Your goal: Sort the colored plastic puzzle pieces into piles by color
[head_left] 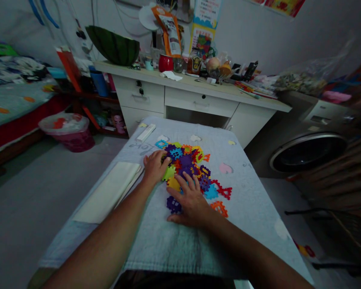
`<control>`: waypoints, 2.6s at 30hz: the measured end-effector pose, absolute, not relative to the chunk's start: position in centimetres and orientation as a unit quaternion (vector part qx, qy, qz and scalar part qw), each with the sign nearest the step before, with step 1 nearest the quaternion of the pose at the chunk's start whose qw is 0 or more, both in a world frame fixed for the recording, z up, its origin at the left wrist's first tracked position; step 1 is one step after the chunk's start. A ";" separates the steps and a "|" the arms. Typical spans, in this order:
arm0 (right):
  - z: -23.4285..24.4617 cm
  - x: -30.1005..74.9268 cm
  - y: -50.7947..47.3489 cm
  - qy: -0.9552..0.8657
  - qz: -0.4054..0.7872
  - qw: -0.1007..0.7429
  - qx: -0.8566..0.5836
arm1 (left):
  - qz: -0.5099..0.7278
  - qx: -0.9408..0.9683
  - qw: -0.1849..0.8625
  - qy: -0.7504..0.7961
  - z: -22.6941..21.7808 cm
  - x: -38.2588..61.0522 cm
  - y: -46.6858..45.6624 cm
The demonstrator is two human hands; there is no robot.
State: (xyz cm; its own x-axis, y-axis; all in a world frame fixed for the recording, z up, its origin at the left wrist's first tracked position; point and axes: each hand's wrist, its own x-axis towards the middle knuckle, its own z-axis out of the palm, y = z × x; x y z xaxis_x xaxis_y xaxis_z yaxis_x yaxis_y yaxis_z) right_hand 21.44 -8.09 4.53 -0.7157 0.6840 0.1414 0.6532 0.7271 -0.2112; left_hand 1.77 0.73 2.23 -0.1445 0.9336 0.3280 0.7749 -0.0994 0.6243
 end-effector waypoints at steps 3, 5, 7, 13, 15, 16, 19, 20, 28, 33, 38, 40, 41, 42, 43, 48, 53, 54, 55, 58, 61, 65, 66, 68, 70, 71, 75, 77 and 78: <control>4.2 21.6 -7.6 -0.920 0.064 0.087 -0.377 | 0.357 0.652 0.107 0.660 2.1 1.8 0.8; 4.2 22.1 -6.9 -0.917 0.059 0.083 -0.385 | 0.357 0.654 0.106 0.659 2.0 1.7 0.8; 4.3 22.8 -6.0 -0.918 0.055 0.081 -0.384 | 0.356 0.655 0.107 0.658 2.0 1.8 0.9; 4.5 23.8 -4.2 -0.904 0.050 0.093 -0.415 | 0.350 0.657 0.106 0.659 2.0 1.8 0.9; 4.9 24.1 -4.1 -0.898 0.059 0.101 -0.424 | 0.344 0.664 0.103 0.656 1.9 1.7 0.9; 5.2 24.4 -4.1 -0.898 0.066 0.108 -0.422 | 0.342 0.667 0.101 0.655 1.8 1.7 0.9; 5.9 26.1 -4.4 -0.892 0.074 0.142 -0.422 | 0.341 0.673 0.095 0.649 1.5 1.6 1.1; 5.9 27.0 -4.6 -0.887 0.072 0.155 -0.429 | 0.341 0.675 0.095 0.648 1.5 1.6 1.1; 2.8 33.6 -8.6 -0.830 0.089 0.098 -0.542 | 0.330 0.669 0.103 0.658 1.7 1.7 1.1; 1.1 34.1 -9.8 -0.831 0.078 0.075 -0.545 | 0.330 0.673 0.102 0.654 1.9 1.7 1.0; 1.0 33.2 -7.6 -0.834 0.043 0.104 -0.540 | 0.327 0.674 0.098 0.655 1.9 1.7 1.0; 1.3 32.6 -6.5 -0.841 0.041 0.112 -0.527 | 0.325 0.677 0.097 0.653 1.8 1.7 1.0; 1.4 32.2 -5.9 -0.844 0.040 0.115 -0.522 | 0.324 0.679 0.095 0.652 1.7 1.7 1.1; 1.6 31.8 -5.4 -0.846 0.039 0.117 -0.518 | 0.324 0.680 0.093 0.651 1.6 1.7 1.1; 1.8 31.3 -4.8 -0.847 0.037 0.118 -0.517 | 0.325 0.681 0.091 0.650 1.5 1.6 1.2; 2.6 29.3 -3.0 -0.833 0.002 0.158 -0.530 | 0.328 0.683 0.089 0.646 1.3 1.6 1.1; 3.5 28.4 -2.2 -0.820 -0.021 0.246 -0.517 | 0.335 0.683 0.090 0.643 1.4 1.6 1.1; 3.8 28.3 -2.0 -0.823 -0.006 0.258 -0.506 | 0.335 0.683 0.089 0.643 1.3 1.6 1.2; 4.1 28.1 -1.8 -0.827 0.016 0.267 -0.495 | 0.336 0.683 0.088 0.643 1.3 1.6 1.2; 5.5 27.6 -0.9 -0.820 0.107 0.286 -0.484 | 0.337 0.684 0.085 0.641 1.2 1.6 1.3; 6.6 26.7 0.1 -0.789 0.179 0.285 -0.514 | 0.338 0.683 0.083 0.642 1.2 1.6 1.3; 7.1 25.5 1.2 -0.736 0.281 0.270 -0.553 | 0.338 0.681 0.086 0.644 1.4 1.7 1.2; 7.1 25.2 1.3 -0.720 0.309 0.266 -0.561 | 0.338 0.680 0.087 0.645 1.5 1.7 1.2; 7.1 24.8 1.6 -0.692 0.359 0.256 -0.571 | 0.338 0.679 0.090 0.646 1.5 1.7 1.1; 7.2 24.3 1.8 -0.675 0.392 0.248 -0.573 | 0.338 0.679 0.091 0.646 1.5 1.7 1.1; 7.2 24.1 1.9 -0.671 0.401 0.249 -0.572 | 0.338 0.679 0.091 0.645 1.5 1.7 1.1; 7.3 22.9 2.7 -0.672 0.408 0.284 -0.550 | 0.339 0.681 0.087 0.643 1.3 1.6 1.2; 7.1 22.4 3.2 -0.679 0.404 0.308 -0.530 | 0.341 0.683 0.084 0.640 1.3 1.6 1.3; 7.0 22.3 3.4 -0.684 0.393 0.322 -0.523 | 0.342 0.685 0.085 0.638 1.3 1.6 1.3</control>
State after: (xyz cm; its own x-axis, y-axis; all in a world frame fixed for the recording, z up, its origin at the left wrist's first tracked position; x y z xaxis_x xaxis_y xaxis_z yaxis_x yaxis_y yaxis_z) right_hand 22.29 3.40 7.01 -0.2452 0.9690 0.0308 0.4626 0.1448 -0.8747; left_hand 1.59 1.25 1.34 -0.0484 0.9315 0.3604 0.8159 -0.1713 0.5522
